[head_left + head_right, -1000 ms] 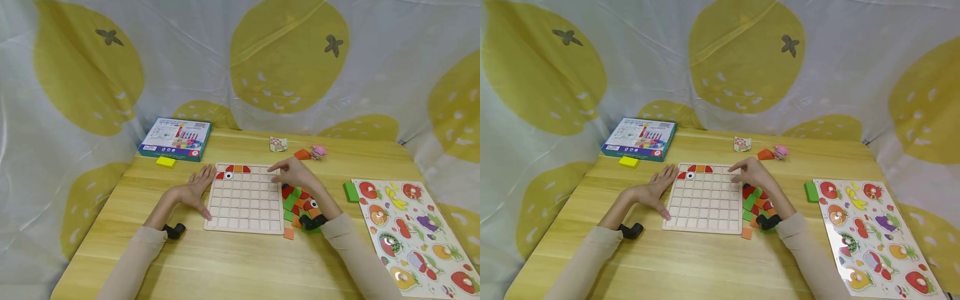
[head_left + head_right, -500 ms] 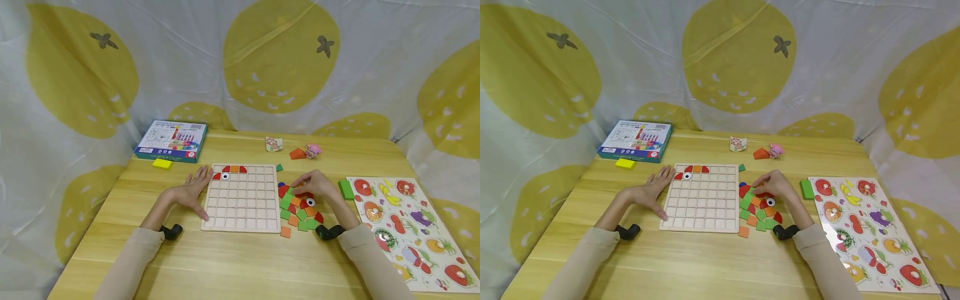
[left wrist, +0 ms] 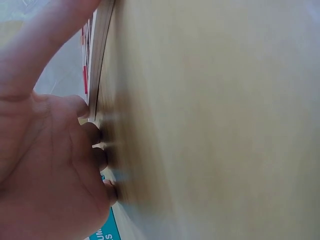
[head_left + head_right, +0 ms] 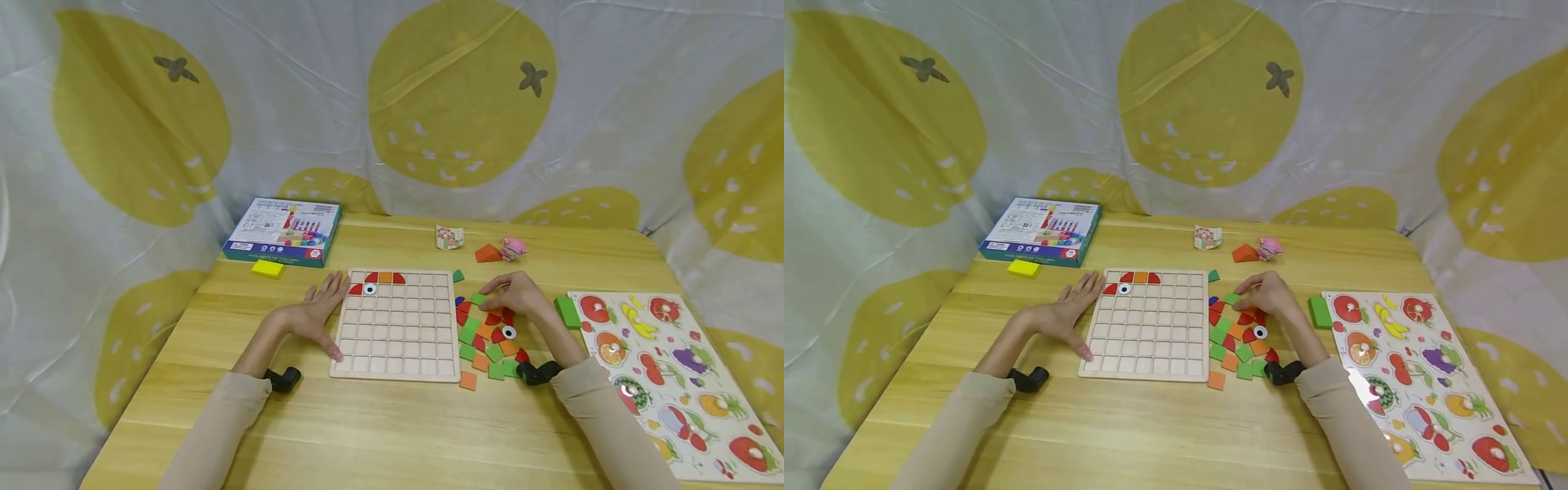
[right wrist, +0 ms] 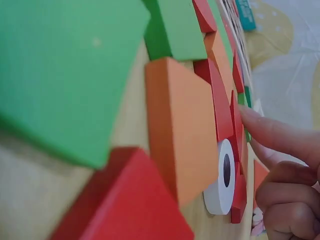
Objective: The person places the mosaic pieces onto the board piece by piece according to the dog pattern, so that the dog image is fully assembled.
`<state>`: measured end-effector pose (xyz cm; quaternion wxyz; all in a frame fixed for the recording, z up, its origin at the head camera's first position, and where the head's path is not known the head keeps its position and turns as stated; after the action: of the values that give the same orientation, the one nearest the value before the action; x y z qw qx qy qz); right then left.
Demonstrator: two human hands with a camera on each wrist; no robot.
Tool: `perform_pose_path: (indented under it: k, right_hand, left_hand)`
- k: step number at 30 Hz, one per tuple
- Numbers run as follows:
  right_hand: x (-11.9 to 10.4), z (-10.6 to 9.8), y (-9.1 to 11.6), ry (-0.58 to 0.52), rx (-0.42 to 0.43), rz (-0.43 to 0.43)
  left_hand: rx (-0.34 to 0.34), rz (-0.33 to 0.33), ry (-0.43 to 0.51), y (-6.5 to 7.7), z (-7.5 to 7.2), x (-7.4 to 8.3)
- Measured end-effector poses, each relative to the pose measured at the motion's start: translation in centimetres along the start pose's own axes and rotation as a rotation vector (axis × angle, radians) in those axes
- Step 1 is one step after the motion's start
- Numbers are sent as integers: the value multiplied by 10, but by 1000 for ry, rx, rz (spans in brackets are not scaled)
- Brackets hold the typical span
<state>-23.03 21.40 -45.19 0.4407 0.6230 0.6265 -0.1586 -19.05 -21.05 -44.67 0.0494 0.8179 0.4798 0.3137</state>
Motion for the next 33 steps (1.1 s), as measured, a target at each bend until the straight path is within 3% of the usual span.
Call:
perform_pose_path:
  k: [7,12,16,21,26,33]
  right_hand:
    - [-4,-1,-2,79,14,-56]
    - [-26,11,0,51,36,-201]
    - [-61,44,0,-7,-4,-254]
    - [-108,100,-6,-44,-51,-280]
    - [-135,150,-20,-61,-38,-314]
    - [-145,173,-31,-26,-12,-325]
  left_hand:
    - [10,7,-9,0,1,-1]
    - [8,8,1,1,0,-1]
    - [7,12,22,1,0,-1]
    - [1,15,23,0,2,-2]
    - [-5,3,8,-2,1,-3]
    - [-8,6,8,-1,0,-3]
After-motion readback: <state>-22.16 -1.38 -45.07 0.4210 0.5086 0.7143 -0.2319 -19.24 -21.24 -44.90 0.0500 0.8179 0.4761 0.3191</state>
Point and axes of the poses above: each hand's wrist, its own y-axis away from the middle knuckle, its own z-axis out of the palm, x = y × z, the point moved 1 cm from there along -y, towards the middle knuckle, and after that the axes turned 1 degree about x, right-handed, at the moved point
